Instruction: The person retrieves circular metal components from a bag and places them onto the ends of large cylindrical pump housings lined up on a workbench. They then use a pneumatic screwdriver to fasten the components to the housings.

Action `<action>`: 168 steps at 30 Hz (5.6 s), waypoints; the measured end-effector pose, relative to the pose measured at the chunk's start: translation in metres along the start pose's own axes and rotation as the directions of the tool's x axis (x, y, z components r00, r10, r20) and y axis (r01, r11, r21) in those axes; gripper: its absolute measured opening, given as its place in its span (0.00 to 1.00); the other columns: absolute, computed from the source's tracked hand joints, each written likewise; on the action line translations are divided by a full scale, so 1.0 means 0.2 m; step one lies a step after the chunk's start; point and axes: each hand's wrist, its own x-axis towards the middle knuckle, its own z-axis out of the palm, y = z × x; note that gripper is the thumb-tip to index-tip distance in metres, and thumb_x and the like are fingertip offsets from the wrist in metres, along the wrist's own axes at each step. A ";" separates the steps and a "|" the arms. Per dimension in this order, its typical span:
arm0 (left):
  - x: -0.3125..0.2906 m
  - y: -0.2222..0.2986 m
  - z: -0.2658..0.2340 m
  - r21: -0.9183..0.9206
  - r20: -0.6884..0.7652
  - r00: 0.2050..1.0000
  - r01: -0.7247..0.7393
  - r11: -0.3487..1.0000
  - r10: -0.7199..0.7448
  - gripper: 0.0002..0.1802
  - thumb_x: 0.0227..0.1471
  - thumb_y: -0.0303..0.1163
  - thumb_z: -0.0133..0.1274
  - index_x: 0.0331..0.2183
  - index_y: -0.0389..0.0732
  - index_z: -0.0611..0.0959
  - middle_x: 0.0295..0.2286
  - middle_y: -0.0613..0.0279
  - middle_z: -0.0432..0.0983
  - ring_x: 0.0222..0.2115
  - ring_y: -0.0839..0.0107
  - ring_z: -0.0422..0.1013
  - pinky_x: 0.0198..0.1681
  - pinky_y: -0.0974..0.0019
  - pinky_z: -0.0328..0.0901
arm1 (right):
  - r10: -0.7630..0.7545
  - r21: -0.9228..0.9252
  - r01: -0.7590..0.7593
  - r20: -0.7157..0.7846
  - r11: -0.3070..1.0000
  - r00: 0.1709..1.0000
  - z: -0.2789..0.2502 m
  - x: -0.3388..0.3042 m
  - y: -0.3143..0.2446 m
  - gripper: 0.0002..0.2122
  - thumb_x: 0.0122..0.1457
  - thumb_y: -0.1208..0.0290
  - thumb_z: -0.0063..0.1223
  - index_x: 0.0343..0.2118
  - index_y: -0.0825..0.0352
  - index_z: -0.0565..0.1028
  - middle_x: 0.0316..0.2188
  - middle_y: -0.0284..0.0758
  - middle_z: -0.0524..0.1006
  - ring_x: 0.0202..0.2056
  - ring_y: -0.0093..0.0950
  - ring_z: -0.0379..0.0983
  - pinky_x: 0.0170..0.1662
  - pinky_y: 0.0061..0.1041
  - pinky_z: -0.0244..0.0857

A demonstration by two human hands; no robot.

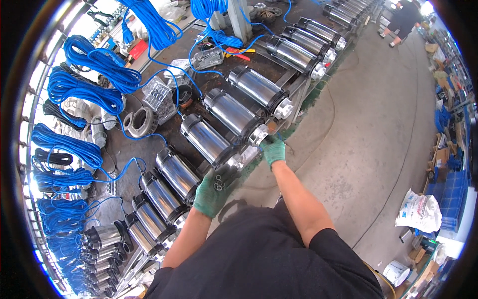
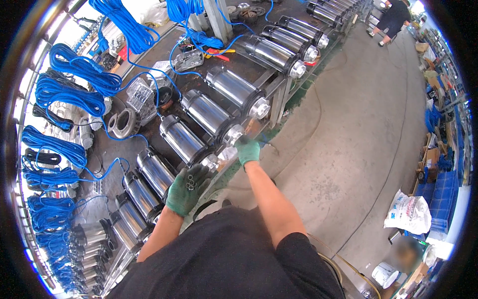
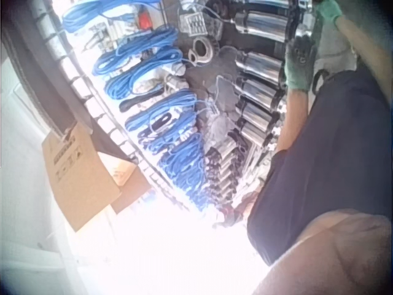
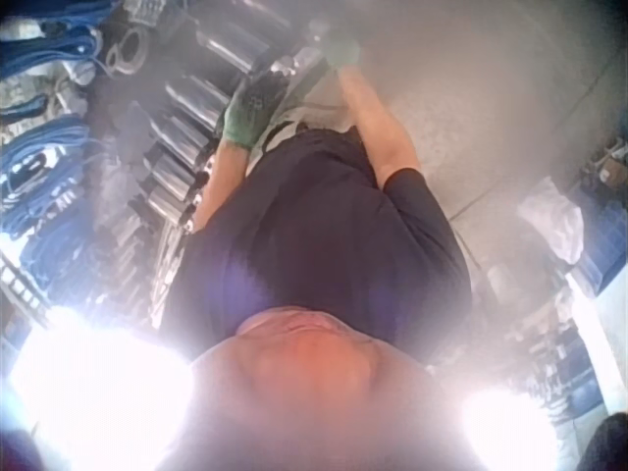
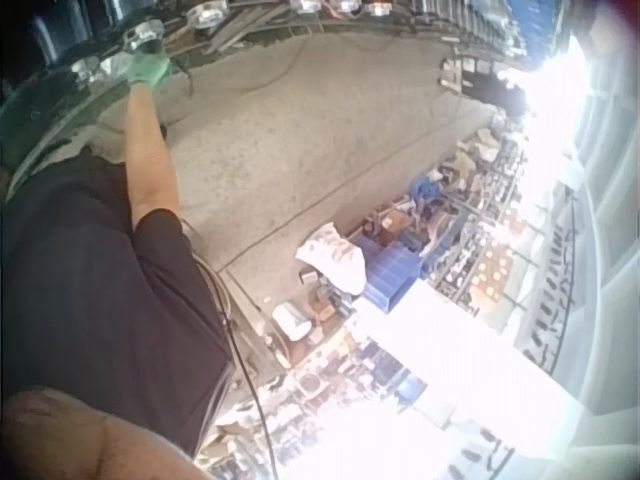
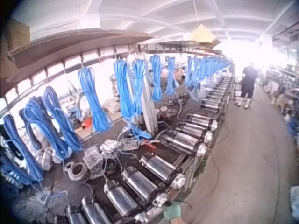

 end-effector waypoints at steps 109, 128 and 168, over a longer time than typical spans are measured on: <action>1.15 -0.59 1.11 0.017 0.213 0.975 0.067 0.998 -0.069 0.32 0.66 0.53 0.45 0.58 0.37 0.75 0.51 0.55 0.77 0.52 0.60 0.72 0.62 0.54 0.61 | -0.368 -0.252 0.689 0.696 0.679 0.616 -1.27 0.72 -0.77 0.09 0.60 0.63 0.56 0.34 0.63 0.79 0.31 0.40 0.79 0.35 0.42 0.79 0.40 0.41 0.72; 1.53 -0.68 1.47 0.004 -0.155 0.986 0.064 0.998 -0.063 0.21 0.63 0.53 0.52 0.40 0.44 0.83 0.31 0.61 0.80 0.33 0.60 0.74 0.37 0.59 0.70 | 0.546 0.673 -0.507 0.178 0.539 0.818 -1.18 1.73 0.02 0.06 0.61 0.69 0.62 0.39 0.63 0.81 0.25 0.29 0.79 0.20 0.22 0.72 0.20 0.23 0.59; 1.56 -0.37 1.29 -0.090 0.205 0.978 -0.017 0.996 0.035 0.29 0.67 0.50 0.45 0.56 0.36 0.76 0.57 0.47 0.72 0.60 0.51 0.67 0.65 0.48 0.60 | 0.458 0.251 -0.489 0.172 0.836 0.872 -1.28 1.76 -0.04 0.08 0.60 0.73 0.60 0.41 0.66 0.83 0.23 0.29 0.78 0.18 0.19 0.67 0.20 0.23 0.58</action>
